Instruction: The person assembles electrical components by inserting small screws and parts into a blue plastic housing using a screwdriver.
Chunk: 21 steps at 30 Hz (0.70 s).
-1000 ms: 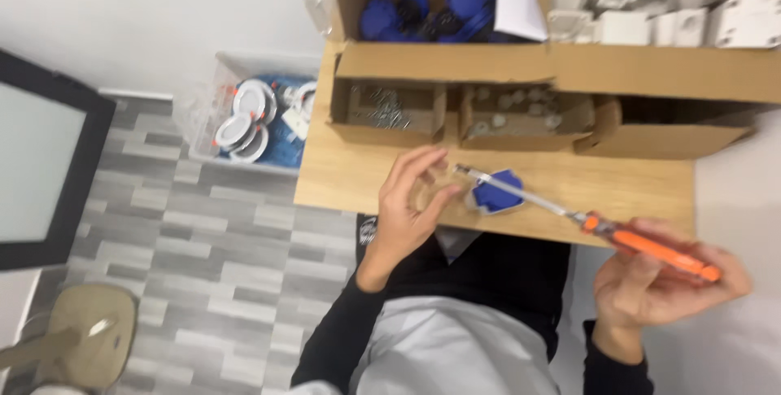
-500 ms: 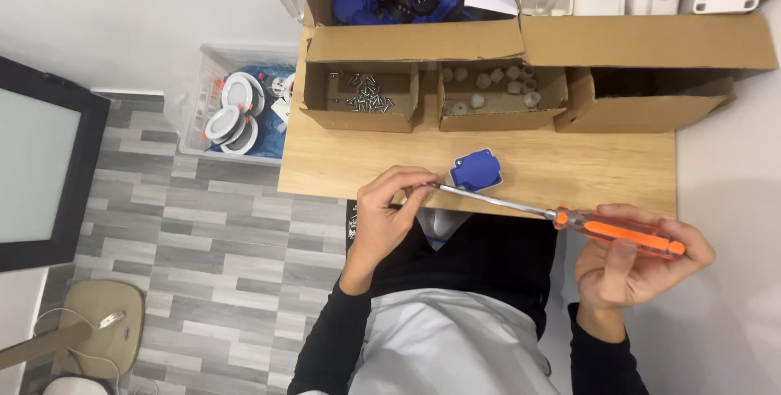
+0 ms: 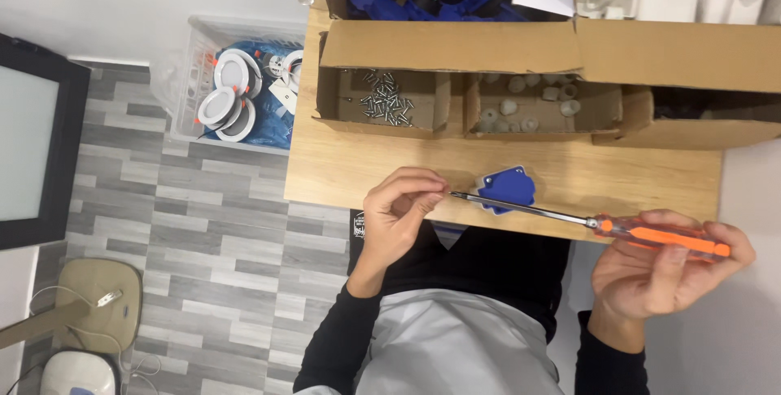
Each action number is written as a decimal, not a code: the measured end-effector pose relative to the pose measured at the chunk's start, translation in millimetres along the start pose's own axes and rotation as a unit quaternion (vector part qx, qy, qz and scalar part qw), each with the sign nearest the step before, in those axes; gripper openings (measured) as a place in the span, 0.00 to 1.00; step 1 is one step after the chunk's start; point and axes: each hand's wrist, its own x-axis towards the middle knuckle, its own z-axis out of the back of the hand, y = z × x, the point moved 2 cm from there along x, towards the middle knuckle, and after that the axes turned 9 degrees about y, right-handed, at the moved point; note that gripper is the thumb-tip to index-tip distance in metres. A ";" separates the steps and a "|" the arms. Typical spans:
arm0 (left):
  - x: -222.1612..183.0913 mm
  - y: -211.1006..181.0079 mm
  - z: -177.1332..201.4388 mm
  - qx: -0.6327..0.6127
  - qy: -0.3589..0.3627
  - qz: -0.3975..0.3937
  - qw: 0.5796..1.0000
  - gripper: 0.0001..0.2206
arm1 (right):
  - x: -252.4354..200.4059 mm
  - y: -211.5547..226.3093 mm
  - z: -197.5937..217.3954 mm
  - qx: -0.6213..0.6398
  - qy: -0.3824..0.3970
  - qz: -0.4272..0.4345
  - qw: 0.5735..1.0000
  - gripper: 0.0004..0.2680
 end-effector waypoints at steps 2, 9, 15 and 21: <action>0.7 6.8 2.4 -0.037 0.002 0.020 0.999 0.05 | 3.5 -4.7 -1.5 -0.003 0.000 -0.012 1.000 0.12; 9.3 19.0 2.3 -0.067 0.014 0.036 0.997 0.05 | 8.8 -24.3 3.4 -0.024 -0.002 -0.015 1.000 0.12; 13.5 25.1 -1.6 -0.063 0.029 0.021 0.997 0.06 | 8.2 -35.9 19.9 -0.058 -0.005 -0.007 0.998 0.13; 20.8 19.0 -5.4 0.017 0.063 -0.043 0.997 0.04 | 14.2 -28.1 29.7 -0.070 0.034 -0.045 0.996 0.18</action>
